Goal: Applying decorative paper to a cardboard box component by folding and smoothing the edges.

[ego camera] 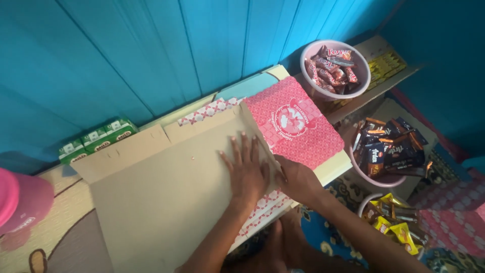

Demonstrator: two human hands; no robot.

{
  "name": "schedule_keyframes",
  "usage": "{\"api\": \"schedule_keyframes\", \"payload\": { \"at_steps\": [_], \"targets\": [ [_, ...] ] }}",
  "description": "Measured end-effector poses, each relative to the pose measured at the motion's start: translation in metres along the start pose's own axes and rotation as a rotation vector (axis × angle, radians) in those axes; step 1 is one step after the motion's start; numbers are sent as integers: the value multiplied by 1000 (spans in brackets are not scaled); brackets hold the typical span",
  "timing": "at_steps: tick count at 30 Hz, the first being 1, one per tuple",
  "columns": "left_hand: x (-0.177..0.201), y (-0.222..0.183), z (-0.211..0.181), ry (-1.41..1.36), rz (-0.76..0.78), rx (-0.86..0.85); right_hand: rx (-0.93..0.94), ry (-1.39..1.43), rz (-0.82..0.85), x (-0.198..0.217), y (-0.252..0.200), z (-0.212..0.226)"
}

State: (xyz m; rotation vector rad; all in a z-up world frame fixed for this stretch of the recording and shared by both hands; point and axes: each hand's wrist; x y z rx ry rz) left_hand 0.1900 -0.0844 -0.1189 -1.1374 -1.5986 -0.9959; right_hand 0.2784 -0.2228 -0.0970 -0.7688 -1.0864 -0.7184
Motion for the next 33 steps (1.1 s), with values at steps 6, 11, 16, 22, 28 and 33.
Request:
{"api": "schedule_keyframes", "payload": {
  "at_steps": [6,11,16,22,28,33],
  "targets": [
    [-4,1,2,-8,-75,-21,-35,39,137,10,3,1],
    [-7,3,1,-6,-70,-14,-13,53,124,13,-4,14],
    [-1,-2,1,-40,-100,-21,-40,13,108,13,-3,10],
    [-1,-1,1,-28,-85,-15,-85,-29,207,17,1,11],
    [0,-3,1,-8,-82,-36,-115,-64,243,11,1,10],
    [2,-2,0,14,-65,-39,-61,-68,239,11,-4,9]
  ]
}}
Point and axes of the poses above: each hand's wrist, its own y-axis towards the middle knuckle, its own x-axis out of the back of the hand, z = x × y, and after that the axes turned 15 degrees about -x, right-handed
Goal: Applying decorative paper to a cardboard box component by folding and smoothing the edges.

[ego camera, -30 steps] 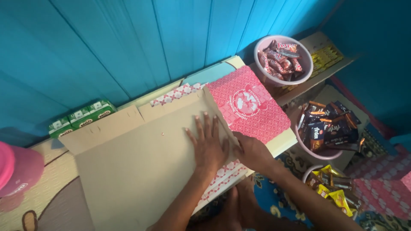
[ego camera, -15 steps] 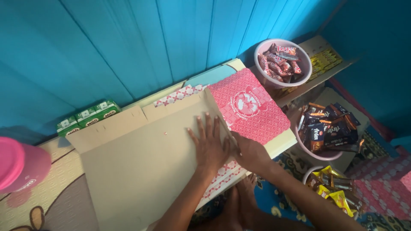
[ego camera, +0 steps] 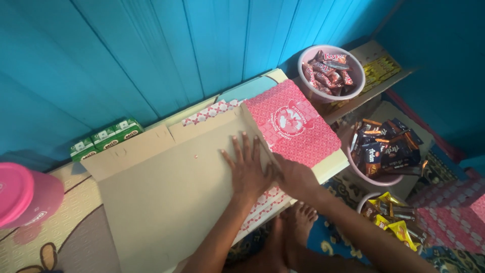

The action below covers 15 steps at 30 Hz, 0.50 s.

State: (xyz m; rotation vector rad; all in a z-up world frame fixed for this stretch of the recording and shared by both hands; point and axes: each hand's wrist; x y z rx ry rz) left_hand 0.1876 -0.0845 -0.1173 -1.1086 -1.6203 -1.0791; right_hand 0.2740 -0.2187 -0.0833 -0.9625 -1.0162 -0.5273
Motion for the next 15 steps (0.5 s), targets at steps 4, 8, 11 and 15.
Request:
{"api": "schedule_keyframes", "payload": {
  "at_steps": [4,8,11,15],
  "targets": [
    [7,0,0,-38,19,7,-29,28,17,12,-14,11],
    [4,3,-1,-11,58,16,42,-37,-46,-14,-1,2],
    [7,1,-2,-15,54,6,13,21,21,18,-17,8],
    [9,1,-1,-38,69,10,11,-32,-13,2,-3,-4]
  ]
}}
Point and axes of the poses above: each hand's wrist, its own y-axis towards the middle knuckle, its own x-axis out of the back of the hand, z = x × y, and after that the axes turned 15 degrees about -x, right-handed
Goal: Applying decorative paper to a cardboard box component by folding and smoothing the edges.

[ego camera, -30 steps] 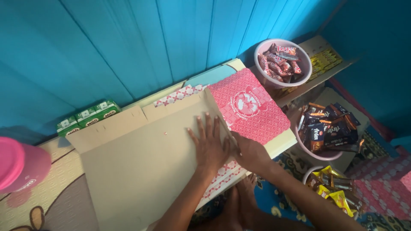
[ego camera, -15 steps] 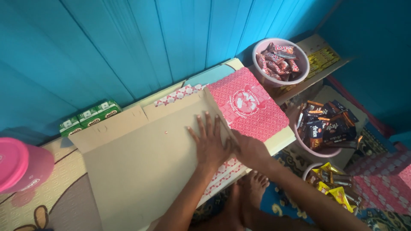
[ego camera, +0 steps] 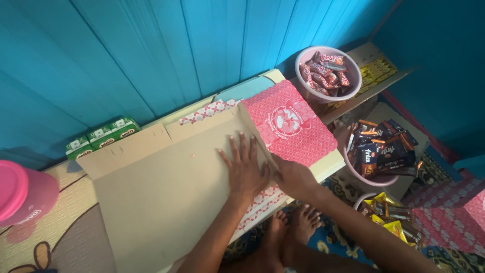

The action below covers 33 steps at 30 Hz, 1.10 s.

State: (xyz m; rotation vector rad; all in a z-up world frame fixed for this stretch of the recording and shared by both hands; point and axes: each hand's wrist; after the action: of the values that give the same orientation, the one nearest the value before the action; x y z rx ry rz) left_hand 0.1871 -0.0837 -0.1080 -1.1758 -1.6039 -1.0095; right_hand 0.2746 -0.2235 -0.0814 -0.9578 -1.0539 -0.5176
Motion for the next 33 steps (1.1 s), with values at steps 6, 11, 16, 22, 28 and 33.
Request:
{"api": "schedule_keyframes", "payload": {
  "at_steps": [6,11,16,22,28,33],
  "targets": [
    [2,1,-2,29,62,14,75,14,-128,-21,9,-1],
    [-8,0,1,13,2,-2,18,-3,-128,6,-7,11],
    [2,-2,-1,33,27,9,87,-60,-199,-50,32,-19],
    [-6,-3,7,-74,-183,-24,86,30,-256,-43,15,-7],
    [-4,27,34,-22,-397,-51,117,107,-329,-24,3,-1],
    [35,58,76,56,-106,-100,49,-2,-226,-9,28,-25]
  ]
}}
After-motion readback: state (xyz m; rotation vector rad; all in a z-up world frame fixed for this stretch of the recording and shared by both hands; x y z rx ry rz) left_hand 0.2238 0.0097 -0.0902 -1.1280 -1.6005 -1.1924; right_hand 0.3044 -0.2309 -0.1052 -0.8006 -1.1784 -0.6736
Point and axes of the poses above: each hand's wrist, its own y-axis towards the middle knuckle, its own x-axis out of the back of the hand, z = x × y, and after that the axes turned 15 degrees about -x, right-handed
